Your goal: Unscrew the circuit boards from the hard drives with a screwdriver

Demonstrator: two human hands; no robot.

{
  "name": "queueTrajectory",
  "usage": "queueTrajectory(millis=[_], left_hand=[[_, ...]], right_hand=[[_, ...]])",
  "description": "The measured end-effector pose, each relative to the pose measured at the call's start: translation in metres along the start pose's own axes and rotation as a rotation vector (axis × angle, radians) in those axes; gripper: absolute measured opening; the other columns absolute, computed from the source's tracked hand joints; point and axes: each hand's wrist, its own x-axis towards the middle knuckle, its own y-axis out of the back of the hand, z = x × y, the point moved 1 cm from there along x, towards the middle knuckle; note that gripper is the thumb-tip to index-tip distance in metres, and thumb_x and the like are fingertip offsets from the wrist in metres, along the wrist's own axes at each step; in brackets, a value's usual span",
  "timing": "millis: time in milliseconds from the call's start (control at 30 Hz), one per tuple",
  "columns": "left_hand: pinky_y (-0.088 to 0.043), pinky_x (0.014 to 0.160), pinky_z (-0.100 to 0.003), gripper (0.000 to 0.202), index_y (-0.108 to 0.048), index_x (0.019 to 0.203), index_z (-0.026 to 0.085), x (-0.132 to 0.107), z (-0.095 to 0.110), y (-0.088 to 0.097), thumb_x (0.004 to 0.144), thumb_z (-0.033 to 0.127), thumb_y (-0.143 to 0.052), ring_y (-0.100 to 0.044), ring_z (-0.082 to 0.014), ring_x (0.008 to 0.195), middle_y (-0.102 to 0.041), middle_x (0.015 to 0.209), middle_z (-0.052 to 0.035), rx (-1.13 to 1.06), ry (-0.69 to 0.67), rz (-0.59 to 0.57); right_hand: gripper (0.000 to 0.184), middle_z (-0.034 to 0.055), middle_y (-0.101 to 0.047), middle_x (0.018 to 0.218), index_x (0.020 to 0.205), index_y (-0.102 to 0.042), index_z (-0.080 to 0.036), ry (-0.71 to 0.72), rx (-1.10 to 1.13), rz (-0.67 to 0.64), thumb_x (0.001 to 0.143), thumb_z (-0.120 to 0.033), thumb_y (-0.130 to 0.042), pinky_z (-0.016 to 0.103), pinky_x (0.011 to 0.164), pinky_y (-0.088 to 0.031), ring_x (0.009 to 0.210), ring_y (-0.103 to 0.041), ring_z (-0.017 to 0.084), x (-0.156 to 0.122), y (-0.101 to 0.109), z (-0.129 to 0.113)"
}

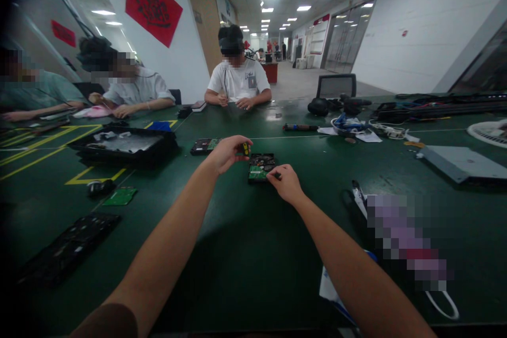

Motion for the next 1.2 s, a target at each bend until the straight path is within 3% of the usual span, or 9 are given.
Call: queueTrajectory(millis=[200,567,733,867,1067,1200], left_hand=[[-0.055,0.059,-0.027,0.022,-0.075,0.086,0.017,-0.0031,0.0032,-0.0027,0.080,0.037,-0.068,-0.058,-0.0198,0.087,-0.064,0.100,-0.0100,0.057,0.002,-0.025],[-0.060,0.065,-0.034,0.018,-0.064,0.086,0.017,0.0024,0.0009,-0.0072,0.078,0.032,-0.069,-0.063,-0.0189,0.077,-0.062,0.083,-0.0062,-0.095,0.040,0.008],[-0.056,0.057,-0.026,0.018,-0.069,0.079,0.016,0.0010,0.0043,-0.0053,0.078,0.033,-0.064,-0.058,-0.0186,0.081,-0.059,0.088,-0.0081,0.061,0.002,0.102],[-0.057,0.058,-0.027,0.020,-0.071,0.081,0.015,-0.0008,0.0066,-0.0042,0.079,0.033,-0.064,-0.058,-0.0191,0.084,-0.062,0.095,-0.0098,0.084,0.021,0.051],[-0.059,0.064,-0.031,0.019,-0.064,0.092,0.015,-0.0017,0.0029,-0.0082,0.082,0.031,-0.065,-0.065,-0.0197,0.078,-0.066,0.081,-0.0090,-0.093,0.075,-0.005],[-0.060,0.064,-0.032,0.016,-0.064,0.088,0.014,-0.0012,0.0018,-0.0100,0.082,0.030,-0.063,-0.064,-0.0192,0.076,-0.066,0.081,-0.0088,-0.069,0.047,-0.024]], right_hand=[[0.016,0.0077,-0.060,0.116,0.094,-0.077,-0.022,-0.005,-0.008,-0.015,0.090,-0.035,-0.070,0.034,0.079,-0.054,0.084,-0.063,0.016,0.0004,0.0002,-0.0008],[0.016,0.0075,-0.061,0.113,0.093,-0.077,-0.022,-0.001,-0.012,-0.009,0.091,-0.034,-0.068,0.033,0.080,-0.052,0.085,-0.062,0.016,0.0016,0.0000,-0.0001],[0.016,0.0073,-0.060,0.115,0.095,-0.077,-0.022,-0.006,-0.022,-0.015,0.091,-0.035,-0.068,0.034,0.081,-0.052,0.084,-0.062,0.016,0.0013,0.0004,-0.0011],[0.016,0.0075,-0.060,0.115,0.095,-0.077,-0.022,-0.007,-0.023,-0.018,0.092,-0.034,-0.068,0.033,0.081,-0.052,0.085,-0.062,0.016,0.0011,0.0005,-0.0010],[0.014,0.0079,-0.061,0.114,0.096,-0.076,-0.021,0.005,-0.028,-0.002,0.091,-0.032,-0.068,0.033,0.083,-0.053,0.092,-0.063,0.018,0.0030,-0.0015,0.0014],[0.014,0.0086,-0.061,0.113,0.098,-0.077,-0.022,0.021,-0.036,0.006,0.092,-0.030,-0.067,0.034,0.084,-0.053,0.093,-0.063,0.018,0.0038,-0.0032,0.0041]])
